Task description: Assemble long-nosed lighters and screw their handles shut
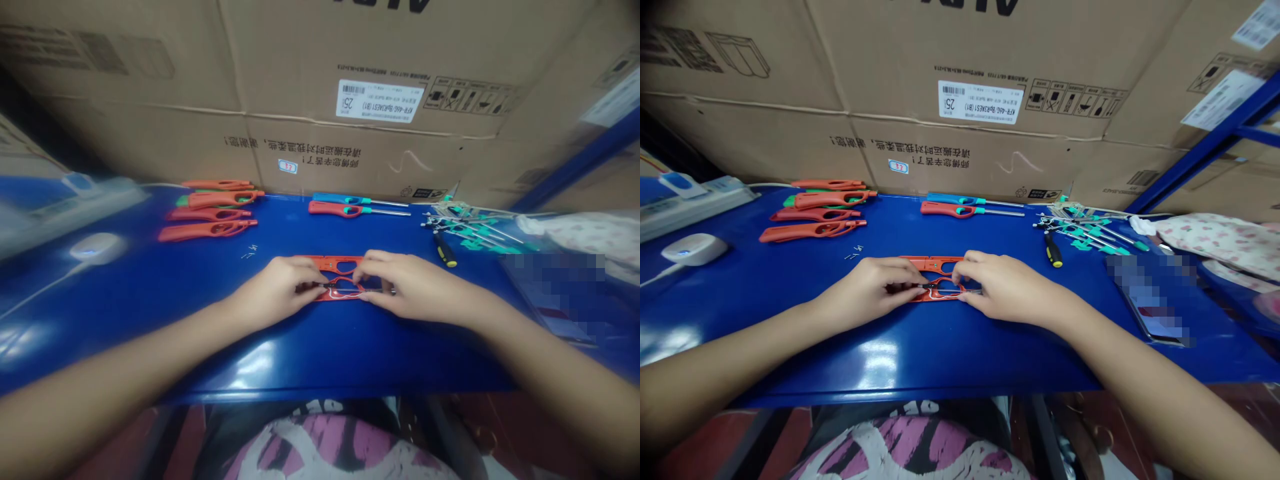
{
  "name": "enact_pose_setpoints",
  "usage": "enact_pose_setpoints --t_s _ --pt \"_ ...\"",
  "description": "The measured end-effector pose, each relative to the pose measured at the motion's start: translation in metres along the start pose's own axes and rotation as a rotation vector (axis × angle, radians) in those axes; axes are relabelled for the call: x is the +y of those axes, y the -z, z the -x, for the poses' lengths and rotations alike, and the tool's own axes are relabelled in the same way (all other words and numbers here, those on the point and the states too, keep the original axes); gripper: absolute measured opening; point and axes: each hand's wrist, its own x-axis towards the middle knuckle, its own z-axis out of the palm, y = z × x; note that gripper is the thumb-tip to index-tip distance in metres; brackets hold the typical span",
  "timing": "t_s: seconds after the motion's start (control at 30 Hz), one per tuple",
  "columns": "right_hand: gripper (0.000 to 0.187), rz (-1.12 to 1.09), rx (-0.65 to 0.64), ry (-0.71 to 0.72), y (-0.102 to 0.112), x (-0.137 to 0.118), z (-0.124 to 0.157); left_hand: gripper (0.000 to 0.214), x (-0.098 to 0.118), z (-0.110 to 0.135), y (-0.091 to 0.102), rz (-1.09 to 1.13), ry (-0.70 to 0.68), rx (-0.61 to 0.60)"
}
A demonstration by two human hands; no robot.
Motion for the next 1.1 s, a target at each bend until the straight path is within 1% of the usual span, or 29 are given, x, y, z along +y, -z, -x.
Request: enact_pose_setpoints --t_s 0.07,0.17,0.33,0.43,0.53,0.67,0.77,0.83,0.9,0.97,1.03,1.1 --pt "0.013 -0.015 -0.009 -0.022 -0.005 -0.005 -0.004 0.014 -0.001 0.001 -0.001 -0.003 -0.013 0.009" --pt "0.007 -0.099 0.032 -0.039 -0.014 -0.007 -0.009 0.013 -0.002 0.001 -0.002 -0.006 -0.028 0.016" --pt "0.009 -0.337 0.106 -0.092 -0.025 0.001 -0.011 0.012 -0.002 0.001 -0.002 0.001 -0.063 0.036" --pt "0.01 -0.395 0.122 -0.067 -0.029 0.005 -0.01 0.01 -0.002 0.001 -0.002 0.004 -0.071 0.043" --pt "0.007 -0.399 0.091 -0.016 -0.027 0.008 -0.006 0.009 0.0 0.002 -0.001 0.002 -0.064 0.043" --pt "0.008 -0.435 -0.002 0.018 -0.019 0.007 -0.001 0.011 0.001 0.004 -0.001 0.007 -0.052 0.033" --pt "0.009 -0.417 -0.048 0.096 -0.015 0.005 0.001 0.013 0.0 0.005 -0.003 0.012 -0.055 0.031" --pt "0.011 -0.383 -0.021 0.145 -0.016 0.004 0.001 0.014 -0.001 0.005 -0.004 0.017 -0.057 0.032" --pt "0.014 -0.333 0.046 0.17 -0.02 0.003 -0.001 0.014 -0.002 0.005 -0.004 0.024 -0.062 0.027" --pt "0.009 -0.279 0.111 0.164 -0.025 0.003 -0.002 0.013 -0.002 0.004 -0.004 0.025 -0.066 0.02" --pt "0.002 -0.244 0.137 0.146 -0.028 0.003 -0.003 0.012 -0.002 0.003 -0.004 0.019 -0.064 0.016" --pt "0.005 -0.232 0.134 0.14 -0.03 0.003 -0.003 0.012 -0.001 0.003 -0.003 0.013 -0.06 0.016"
